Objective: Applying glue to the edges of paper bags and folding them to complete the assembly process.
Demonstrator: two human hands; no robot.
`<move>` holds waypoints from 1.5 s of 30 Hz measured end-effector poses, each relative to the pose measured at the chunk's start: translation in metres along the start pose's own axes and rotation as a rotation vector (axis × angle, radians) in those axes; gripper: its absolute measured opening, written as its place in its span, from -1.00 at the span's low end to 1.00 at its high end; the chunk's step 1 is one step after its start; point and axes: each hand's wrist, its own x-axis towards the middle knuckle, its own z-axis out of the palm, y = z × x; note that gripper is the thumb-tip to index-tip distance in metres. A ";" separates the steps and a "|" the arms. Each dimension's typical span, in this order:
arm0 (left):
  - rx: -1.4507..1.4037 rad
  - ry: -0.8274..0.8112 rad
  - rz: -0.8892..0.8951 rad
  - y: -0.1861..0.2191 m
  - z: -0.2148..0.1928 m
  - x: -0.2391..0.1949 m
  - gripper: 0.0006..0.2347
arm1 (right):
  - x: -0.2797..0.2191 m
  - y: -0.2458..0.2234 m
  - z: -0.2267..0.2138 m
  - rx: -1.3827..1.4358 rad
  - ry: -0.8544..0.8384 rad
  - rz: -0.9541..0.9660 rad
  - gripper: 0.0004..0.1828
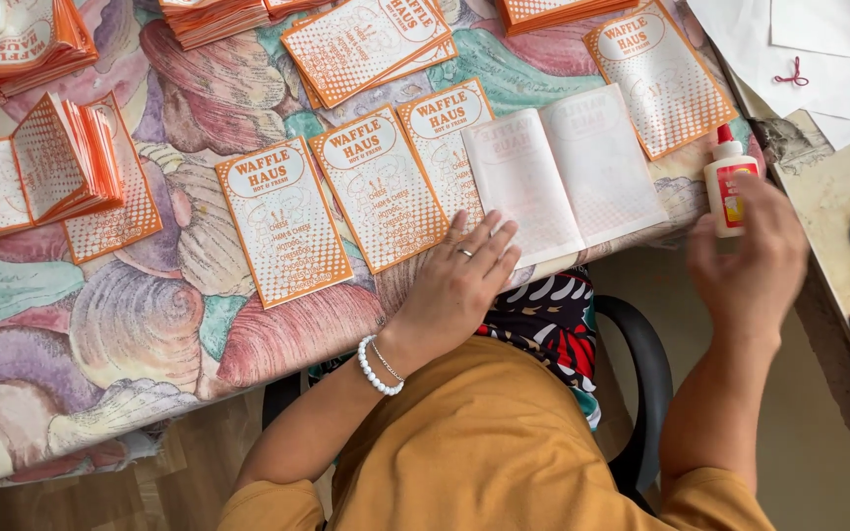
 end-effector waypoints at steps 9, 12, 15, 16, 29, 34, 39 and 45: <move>-0.031 -0.055 -0.091 -0.003 -0.003 -0.008 -0.65 | -0.028 0.026 0.026 0.006 -0.145 0.552 -0.16; -0.062 -0.084 -0.090 -0.005 -0.005 -0.010 -0.61 | -0.031 0.033 0.027 0.032 -0.110 0.568 -0.33; -0.071 -0.089 -0.079 -0.003 -0.008 -0.011 -0.59 | -0.043 0.044 0.040 -0.024 -0.006 0.536 -0.37; -0.071 -0.086 -0.076 -0.003 -0.009 -0.010 -0.59 | -0.044 0.041 0.040 -0.027 -0.003 0.535 -0.37; 0.003 -0.061 -0.022 -0.001 -0.012 -0.011 -0.70 | -0.033 0.037 0.006 0.613 0.733 0.647 -0.69; 0.063 -0.089 -0.035 0.001 -0.011 -0.011 -0.66 | -0.005 0.001 0.006 1.337 0.687 1.313 -0.51; 0.032 -0.092 -0.031 -0.001 -0.010 -0.013 -0.68 | -0.021 -0.032 0.033 1.165 0.448 1.090 -0.71; 0.047 -0.081 -0.015 -0.001 -0.010 -0.014 -0.68 | -0.024 -0.098 0.029 0.803 0.218 0.628 -0.55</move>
